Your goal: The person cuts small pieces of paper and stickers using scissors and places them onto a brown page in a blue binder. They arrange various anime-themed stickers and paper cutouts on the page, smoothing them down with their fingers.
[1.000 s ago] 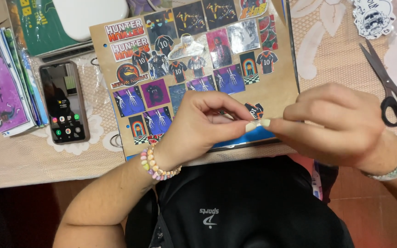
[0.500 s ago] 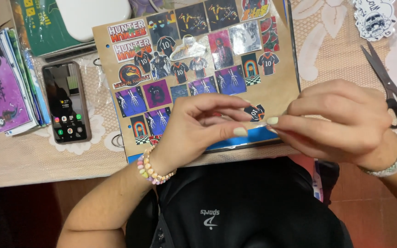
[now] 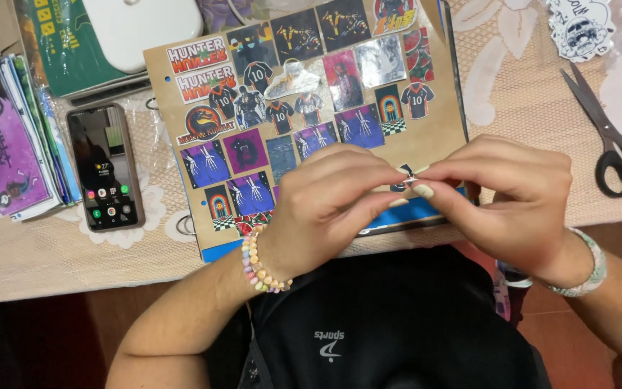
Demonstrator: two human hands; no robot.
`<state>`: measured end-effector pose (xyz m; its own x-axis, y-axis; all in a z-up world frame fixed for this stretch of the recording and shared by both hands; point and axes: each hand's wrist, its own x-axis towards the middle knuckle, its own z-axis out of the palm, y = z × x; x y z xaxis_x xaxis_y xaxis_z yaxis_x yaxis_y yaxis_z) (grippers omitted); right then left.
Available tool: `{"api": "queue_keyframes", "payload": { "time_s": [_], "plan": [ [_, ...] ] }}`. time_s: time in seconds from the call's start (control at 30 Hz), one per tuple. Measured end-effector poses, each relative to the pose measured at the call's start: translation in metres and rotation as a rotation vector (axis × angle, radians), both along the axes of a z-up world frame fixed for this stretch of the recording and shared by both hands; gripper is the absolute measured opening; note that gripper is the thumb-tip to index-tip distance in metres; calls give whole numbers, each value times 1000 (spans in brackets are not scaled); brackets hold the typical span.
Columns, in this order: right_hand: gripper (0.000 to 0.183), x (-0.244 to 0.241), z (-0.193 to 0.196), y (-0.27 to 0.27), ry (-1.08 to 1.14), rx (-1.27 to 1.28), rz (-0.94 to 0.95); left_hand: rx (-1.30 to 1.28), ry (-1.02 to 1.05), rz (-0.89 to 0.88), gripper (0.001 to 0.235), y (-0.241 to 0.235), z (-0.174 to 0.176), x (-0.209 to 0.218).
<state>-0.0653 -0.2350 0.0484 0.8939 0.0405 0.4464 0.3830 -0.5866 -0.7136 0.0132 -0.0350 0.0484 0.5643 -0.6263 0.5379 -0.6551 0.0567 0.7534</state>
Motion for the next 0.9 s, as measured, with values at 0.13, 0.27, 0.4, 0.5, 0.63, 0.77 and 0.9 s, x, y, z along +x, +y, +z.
{"api": "queue_keyframes", "payload": {
  "time_s": [0.13,0.27,0.4,0.5,0.63,0.77,0.9],
  "plan": [
    [7,0,-4,2,119,49,-34,16,-50,5,11,6,-5,5],
    [6,2,-9,6,161,63,-53,7,-33,-36,7,6,-7,8],
    [37,4,-16,10,-5,-97,-50,36,106,-3,10,7,-9,10],
    [32,6,-13,9,37,-67,-28,75,186,-19,12,9,-10,12],
    [3,10,-3,7,143,16,28,145,248,-71,16,10,-14,14],
    [4,7,-14,4,197,73,15,151,201,-36,22,7,-21,10],
    [8,5,-22,11,81,22,27,130,96,4,21,6,-24,9]
  ]
}}
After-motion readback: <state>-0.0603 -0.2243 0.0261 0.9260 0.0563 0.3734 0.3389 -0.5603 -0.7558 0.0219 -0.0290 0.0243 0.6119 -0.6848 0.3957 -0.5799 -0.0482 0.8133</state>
